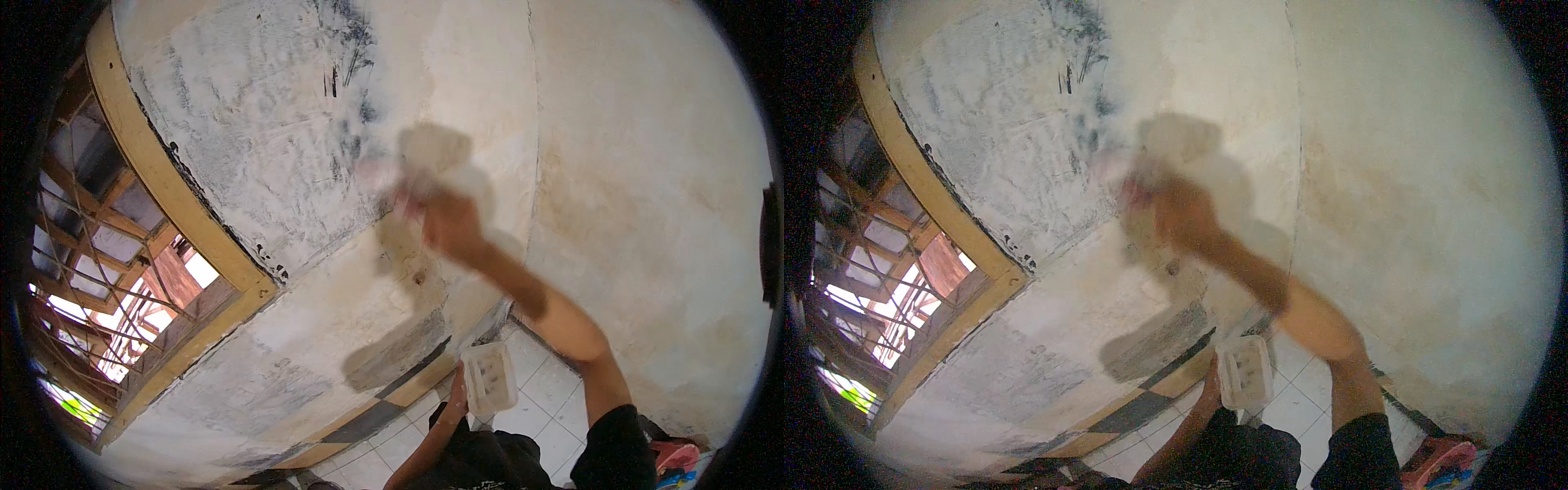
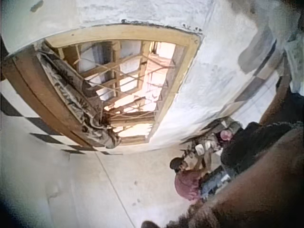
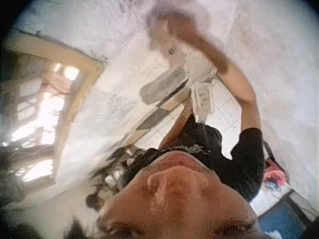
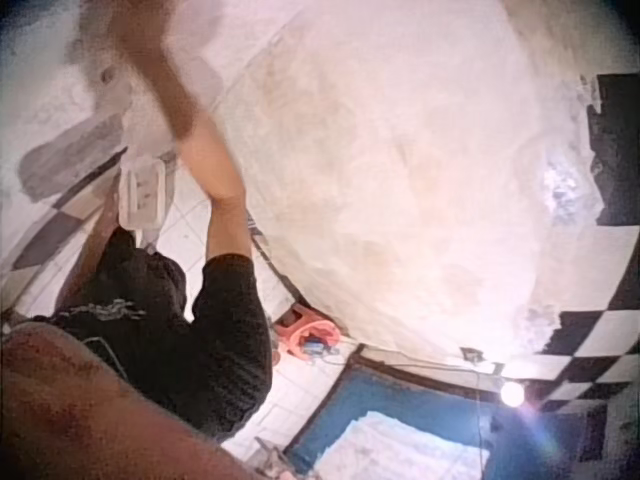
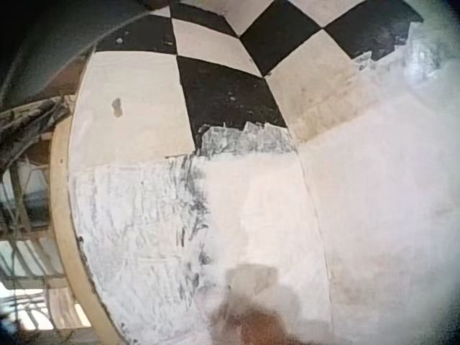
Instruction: The person applies filler to a wall using a putty knife, taking the material from a small plastic container and smoothing it over the surface.
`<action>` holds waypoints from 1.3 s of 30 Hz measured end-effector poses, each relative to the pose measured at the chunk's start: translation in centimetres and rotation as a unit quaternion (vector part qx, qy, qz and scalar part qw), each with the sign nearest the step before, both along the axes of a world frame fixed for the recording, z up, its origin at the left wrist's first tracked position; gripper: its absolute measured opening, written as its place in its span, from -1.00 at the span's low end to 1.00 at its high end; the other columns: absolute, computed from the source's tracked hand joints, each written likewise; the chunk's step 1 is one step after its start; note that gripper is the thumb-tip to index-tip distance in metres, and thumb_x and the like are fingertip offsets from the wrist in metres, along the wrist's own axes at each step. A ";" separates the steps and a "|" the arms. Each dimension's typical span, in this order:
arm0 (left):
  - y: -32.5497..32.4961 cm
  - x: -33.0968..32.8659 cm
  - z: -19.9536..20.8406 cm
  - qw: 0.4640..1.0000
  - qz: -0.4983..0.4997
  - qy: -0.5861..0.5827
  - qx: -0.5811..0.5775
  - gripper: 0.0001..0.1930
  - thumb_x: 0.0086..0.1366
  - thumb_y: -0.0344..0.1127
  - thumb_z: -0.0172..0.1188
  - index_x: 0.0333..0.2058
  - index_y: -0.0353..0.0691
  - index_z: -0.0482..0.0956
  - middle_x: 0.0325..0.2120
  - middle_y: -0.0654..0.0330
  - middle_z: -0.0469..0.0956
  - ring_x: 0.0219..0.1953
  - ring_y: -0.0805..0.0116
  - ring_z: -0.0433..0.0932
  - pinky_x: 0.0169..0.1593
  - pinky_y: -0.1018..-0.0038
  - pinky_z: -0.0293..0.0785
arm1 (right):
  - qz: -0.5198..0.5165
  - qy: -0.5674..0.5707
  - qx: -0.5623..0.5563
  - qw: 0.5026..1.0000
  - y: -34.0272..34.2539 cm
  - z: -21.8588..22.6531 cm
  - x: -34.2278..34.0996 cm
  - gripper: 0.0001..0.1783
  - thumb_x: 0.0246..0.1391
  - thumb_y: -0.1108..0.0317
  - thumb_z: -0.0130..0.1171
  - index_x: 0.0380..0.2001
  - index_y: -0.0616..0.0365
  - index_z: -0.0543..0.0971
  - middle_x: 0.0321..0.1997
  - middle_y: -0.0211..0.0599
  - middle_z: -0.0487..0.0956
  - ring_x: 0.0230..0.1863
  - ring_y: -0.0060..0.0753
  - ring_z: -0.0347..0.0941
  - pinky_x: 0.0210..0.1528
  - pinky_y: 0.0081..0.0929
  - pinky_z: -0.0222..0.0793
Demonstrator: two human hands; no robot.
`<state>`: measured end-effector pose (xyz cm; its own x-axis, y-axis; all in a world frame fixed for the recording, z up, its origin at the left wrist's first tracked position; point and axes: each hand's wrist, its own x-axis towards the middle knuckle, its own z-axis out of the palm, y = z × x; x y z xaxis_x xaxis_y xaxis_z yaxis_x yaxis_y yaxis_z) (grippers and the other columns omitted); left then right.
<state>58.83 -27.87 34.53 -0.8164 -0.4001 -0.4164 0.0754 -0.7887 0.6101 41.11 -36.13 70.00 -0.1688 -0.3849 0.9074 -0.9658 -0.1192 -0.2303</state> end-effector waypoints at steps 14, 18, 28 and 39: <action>-4.1 -0.5 -5.8 0.997 0.040 0.030 0.052 -0.23 0.24 0.34 -0.17 0.20 -0.17 0.18 0.06 0.11 0.35 0.05 0.12 0.35 0.08 0.17 0.34 | -0.028 0.102 0.026 0.994 -4.7 7.8 -3.4 -0.73 -0.02 0.39 -0.02 -0.22 0.16 0.52 -0.27 -0.05 0.52 -0.28 -0.09 0.48 -0.17 -0.15 0.38; -3.8 -0.7 -4.6 0.998 0.028 0.041 0.034 -0.24 0.24 0.34 -0.17 0.19 -0.18 0.19 0.03 0.10 0.37 0.03 0.14 0.38 0.08 0.19 0.35 | 0.098 0.270 -0.008 0.958 -0.7 -3.5 2.2 -0.50 0.01 0.44 -0.03 0.10 0.07 0.39 0.08 -0.09 0.45 -0.05 -0.18 0.48 -0.04 -0.24 0.42; -5.0 -0.9 -11.3 0.996 -0.016 0.062 0.060 -0.27 0.27 0.32 -0.29 0.23 -0.09 0.10 0.16 0.10 0.23 0.14 0.02 0.28 0.16 0.02 0.24 | -0.094 0.091 -0.215 0.968 -3.9 8.8 -10.3 -0.66 -0.19 0.64 -0.05 -0.26 0.20 0.49 -0.38 -0.09 0.54 -0.39 -0.05 0.48 -0.33 -0.30 0.42; -1.8 -0.6 0.1 0.998 0.000 -0.032 0.051 -0.24 0.28 0.32 -0.26 0.19 -0.21 0.16 0.06 0.05 0.36 0.03 0.13 0.41 0.08 0.19 0.38 | -0.003 -0.026 0.152 0.988 0.9 -2.8 -0.5 -0.59 -0.28 0.45 0.11 -0.21 0.22 0.49 -0.09 -0.01 0.47 -0.16 -0.04 0.46 -0.18 -0.17 0.40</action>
<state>58.27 -29.67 34.60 -0.7864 -0.3534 -0.5067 0.0392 -0.8471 0.5300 40.62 -35.23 67.21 -0.2151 -0.6375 0.7398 -0.9520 -0.0320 -0.3043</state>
